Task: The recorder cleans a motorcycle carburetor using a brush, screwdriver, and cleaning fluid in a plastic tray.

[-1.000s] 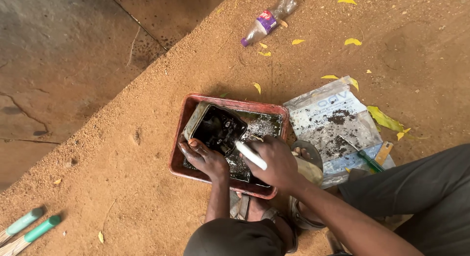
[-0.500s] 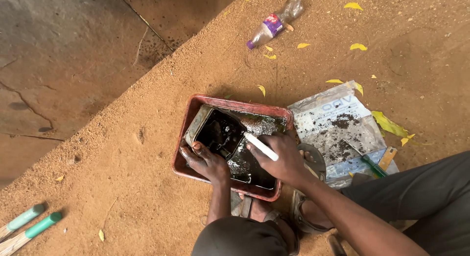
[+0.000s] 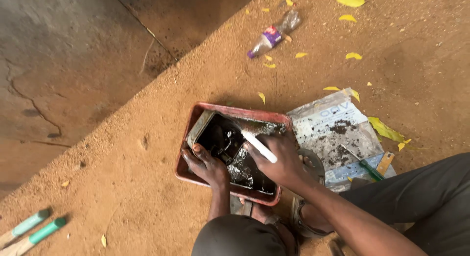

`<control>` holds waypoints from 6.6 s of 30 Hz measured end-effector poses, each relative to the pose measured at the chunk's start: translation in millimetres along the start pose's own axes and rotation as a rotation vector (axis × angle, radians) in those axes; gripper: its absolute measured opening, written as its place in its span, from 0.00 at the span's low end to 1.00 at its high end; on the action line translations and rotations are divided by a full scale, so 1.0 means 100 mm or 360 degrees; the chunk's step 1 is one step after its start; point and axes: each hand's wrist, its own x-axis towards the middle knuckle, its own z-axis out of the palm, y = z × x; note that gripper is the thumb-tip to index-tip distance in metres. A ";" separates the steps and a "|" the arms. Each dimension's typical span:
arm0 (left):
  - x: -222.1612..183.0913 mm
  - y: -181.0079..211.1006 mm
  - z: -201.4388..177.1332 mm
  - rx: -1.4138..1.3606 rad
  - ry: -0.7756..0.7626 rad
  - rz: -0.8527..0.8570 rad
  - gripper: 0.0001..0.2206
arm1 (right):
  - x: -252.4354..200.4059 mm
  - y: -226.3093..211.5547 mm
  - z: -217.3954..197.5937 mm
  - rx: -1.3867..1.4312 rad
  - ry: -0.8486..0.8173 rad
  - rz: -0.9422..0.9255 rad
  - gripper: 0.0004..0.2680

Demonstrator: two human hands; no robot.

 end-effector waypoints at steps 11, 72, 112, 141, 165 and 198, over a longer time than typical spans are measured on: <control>0.11 0.24 0.02 -0.0308 -0.0202 -0.0083 0.35 | -0.01 0.18 0.19 -0.0022 -0.0056 -0.0322 0.11; 0.60 -0.16 0.25 -0.0862 -0.0730 -0.1248 0.28 | 0.28 0.24 0.20 -0.0884 -0.0792 -0.0363 0.14; 1.09 1.15 0.06 0.0923 -0.1555 0.0713 0.14 | 0.65 0.50 0.03 -0.0541 -0.0557 -0.0304 0.11; 1.25 0.77 0.36 0.1518 -0.2147 0.1881 0.28 | 0.66 0.61 -0.34 -0.0326 -0.0351 -0.0970 0.14; 1.27 -0.43 0.41 0.1194 -0.1729 0.0473 0.28 | 0.57 0.32 -0.25 -0.0201 -0.0413 -0.0250 0.11; 0.71 0.57 -0.04 0.0271 -0.2032 0.1118 0.16 | 1.07 0.49 -0.38 0.0657 -0.0179 0.0756 0.16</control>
